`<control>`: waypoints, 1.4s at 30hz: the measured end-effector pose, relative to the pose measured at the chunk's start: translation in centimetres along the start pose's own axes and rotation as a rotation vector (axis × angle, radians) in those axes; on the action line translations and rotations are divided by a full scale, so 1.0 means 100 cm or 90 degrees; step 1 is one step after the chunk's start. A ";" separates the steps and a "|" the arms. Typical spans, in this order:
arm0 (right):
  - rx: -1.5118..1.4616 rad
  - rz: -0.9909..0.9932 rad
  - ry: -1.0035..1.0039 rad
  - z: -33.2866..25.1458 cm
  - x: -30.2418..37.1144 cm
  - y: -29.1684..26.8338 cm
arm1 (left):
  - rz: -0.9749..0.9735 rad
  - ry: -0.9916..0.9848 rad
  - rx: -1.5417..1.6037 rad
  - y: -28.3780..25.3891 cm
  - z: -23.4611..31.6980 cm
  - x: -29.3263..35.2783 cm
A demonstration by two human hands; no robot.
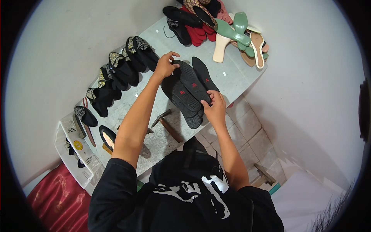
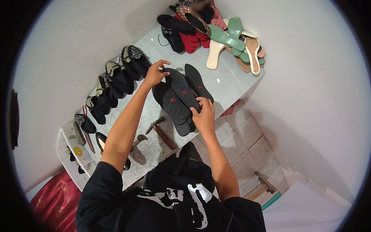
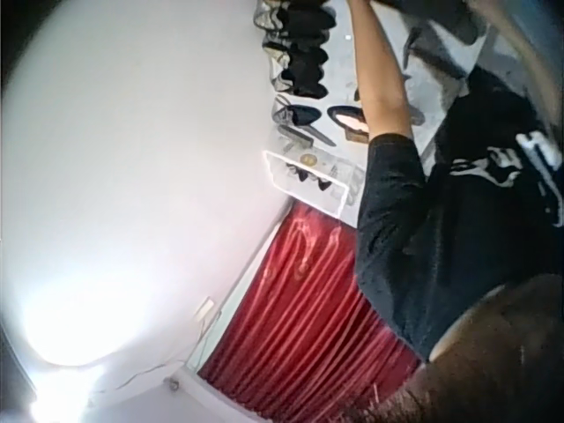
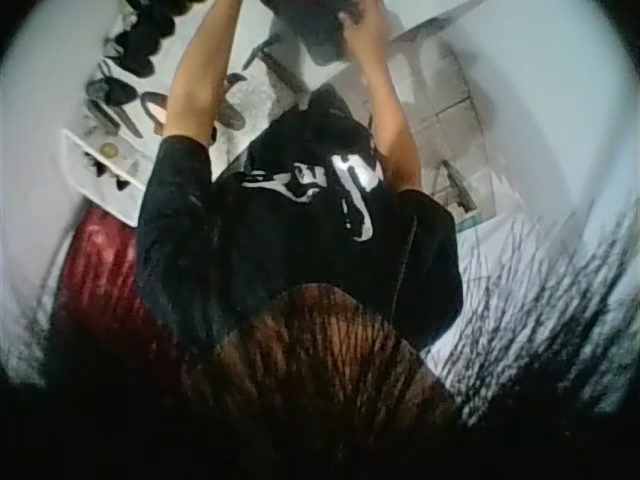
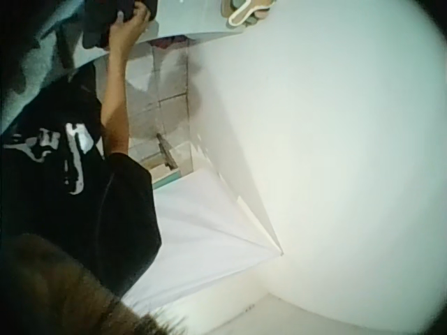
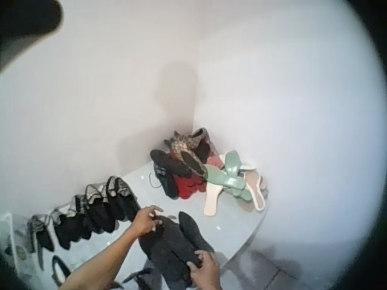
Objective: Applying glue or dye to shoe soles and then hammering them onto the shoe uppers to secure them.
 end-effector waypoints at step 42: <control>0.019 -0.310 -0.221 -0.165 0.306 0.277 | 0.177 -0.075 0.304 -0.239 -0.203 0.366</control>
Point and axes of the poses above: each hand's wrist, its own x-axis away from the middle knuckle, its own y-axis out of the palm, z = x × y, the point moved 10 cm from there along -x, towards the middle knuckle, and after that the axes turned 3 degrees about -z, right-handed, at the moved point
